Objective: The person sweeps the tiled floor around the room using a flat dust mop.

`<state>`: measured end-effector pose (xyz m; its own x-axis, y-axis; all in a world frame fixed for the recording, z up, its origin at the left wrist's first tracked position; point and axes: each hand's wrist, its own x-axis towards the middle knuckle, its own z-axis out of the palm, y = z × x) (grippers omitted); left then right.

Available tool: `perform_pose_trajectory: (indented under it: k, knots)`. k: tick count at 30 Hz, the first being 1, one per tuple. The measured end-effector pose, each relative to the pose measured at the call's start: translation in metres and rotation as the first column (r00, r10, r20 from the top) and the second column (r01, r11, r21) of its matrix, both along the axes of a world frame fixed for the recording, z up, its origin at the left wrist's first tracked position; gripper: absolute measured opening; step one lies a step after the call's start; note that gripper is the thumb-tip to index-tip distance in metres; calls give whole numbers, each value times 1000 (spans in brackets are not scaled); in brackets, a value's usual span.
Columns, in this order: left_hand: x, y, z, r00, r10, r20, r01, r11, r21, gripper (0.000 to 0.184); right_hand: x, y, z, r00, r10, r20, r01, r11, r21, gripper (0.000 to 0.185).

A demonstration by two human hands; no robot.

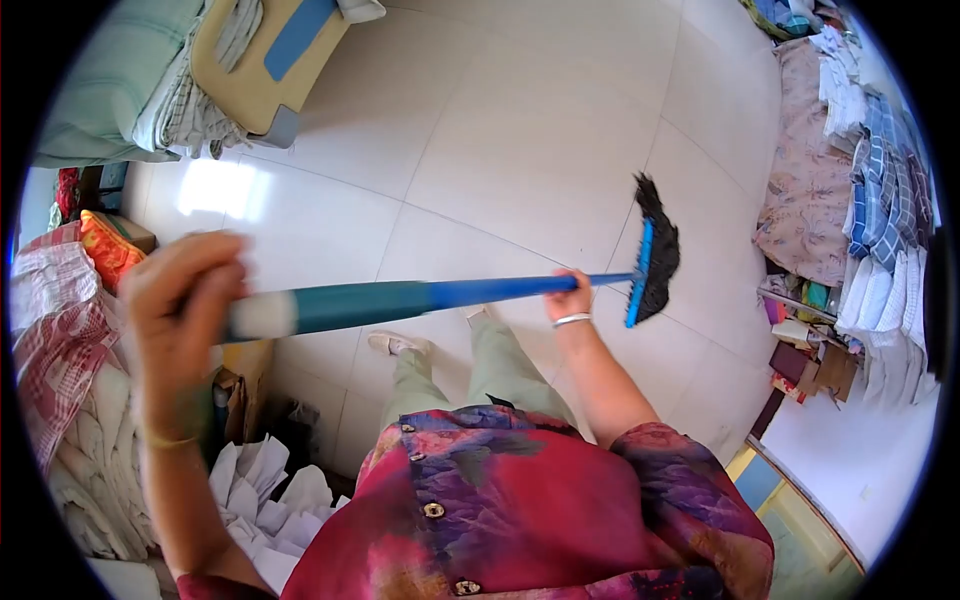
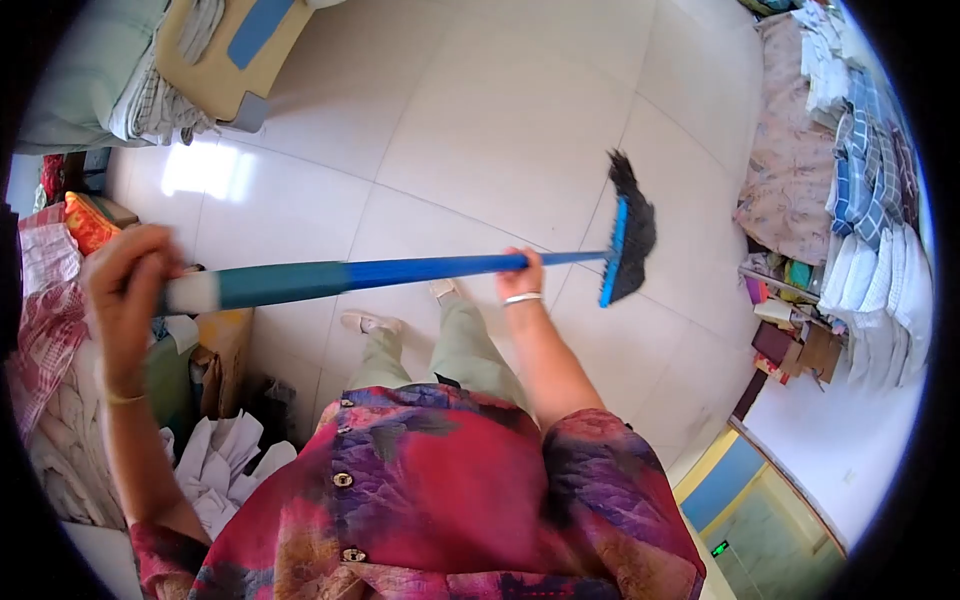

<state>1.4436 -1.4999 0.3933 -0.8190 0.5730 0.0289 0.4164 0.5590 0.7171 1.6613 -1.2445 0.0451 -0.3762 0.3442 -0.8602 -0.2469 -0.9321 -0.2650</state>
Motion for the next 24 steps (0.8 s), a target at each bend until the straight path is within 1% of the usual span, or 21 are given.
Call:
perform_pose_trajectory:
  k: [1,2,3,4,5,6,7,9,11,12,14,16,17,18,19,20,22,23,24]
  knots:
    - [6,19,-15,994,-101,-41,99,994,-48,13,24,23,-12,997,-14,75,10,999,51,13]
    - [20,38,-26,990,-129,49,129,992,3,14,59,52,-30,999,19,-35,-20,1000,-16,14]
    - [36,52,-36,975,-185,124,187,982,-11,17,84,73,-42,986,-70,151,75,997,-27,14]
    - [50,65,-42,941,-314,124,309,949,61,17,93,87,-33,934,-214,286,233,972,-35,13]
    - [61,74,-51,893,-445,68,432,890,147,16,121,105,-47,941,-136,308,133,991,31,11]
    - [73,79,-49,882,-467,61,453,877,159,16,121,106,-18,915,5,403,-24,999,42,8]
    - [79,78,-45,894,-439,85,424,893,149,16,126,113,-15,888,-55,457,70,997,-14,11]
    - [86,67,-38,909,-404,101,390,911,132,16,128,110,-18,877,-21,479,54,997,-55,11]
    - [85,39,-35,950,-313,12,305,934,188,16,111,93,-12,880,4,475,31,997,-65,11]
    - [86,23,-28,953,-302,-1,297,937,185,16,98,79,-9,874,34,485,0,997,-71,11]
    - [93,-18,-4,983,-184,11,182,979,88,17,71,43,5,867,117,484,-83,992,-91,11]
    - [105,-67,20,993,-63,-98,64,998,6,16,41,-5,32,859,234,456,-183,971,-152,13]
    - [115,-93,34,993,27,-112,-27,1000,-6,16,31,-35,47,847,335,413,-306,942,-137,14]
    - [128,-119,48,984,120,-130,-123,992,-18,15,24,-64,50,827,397,397,-360,918,-169,12]
    - [142,-144,62,971,181,-157,-188,982,-30,14,17,-94,53,803,459,380,-413,889,-200,11]
    - [159,-168,76,953,243,-182,-255,966,-43,13,9,-124,58,845,383,374,-288,914,-285,9]
    - [207,-213,104,902,403,-155,-417,906,-69,14,9,-181,71,778,535,328,-429,835,-345,8]
    - [233,-235,115,868,465,-176,-486,867,-105,13,6,-211,88,700,608,376,-483,790,-379,7]
    - [258,-247,124,767,585,-263,-624,776,-94,10,18,-240,67,649,688,325,-566,721,-398,4]
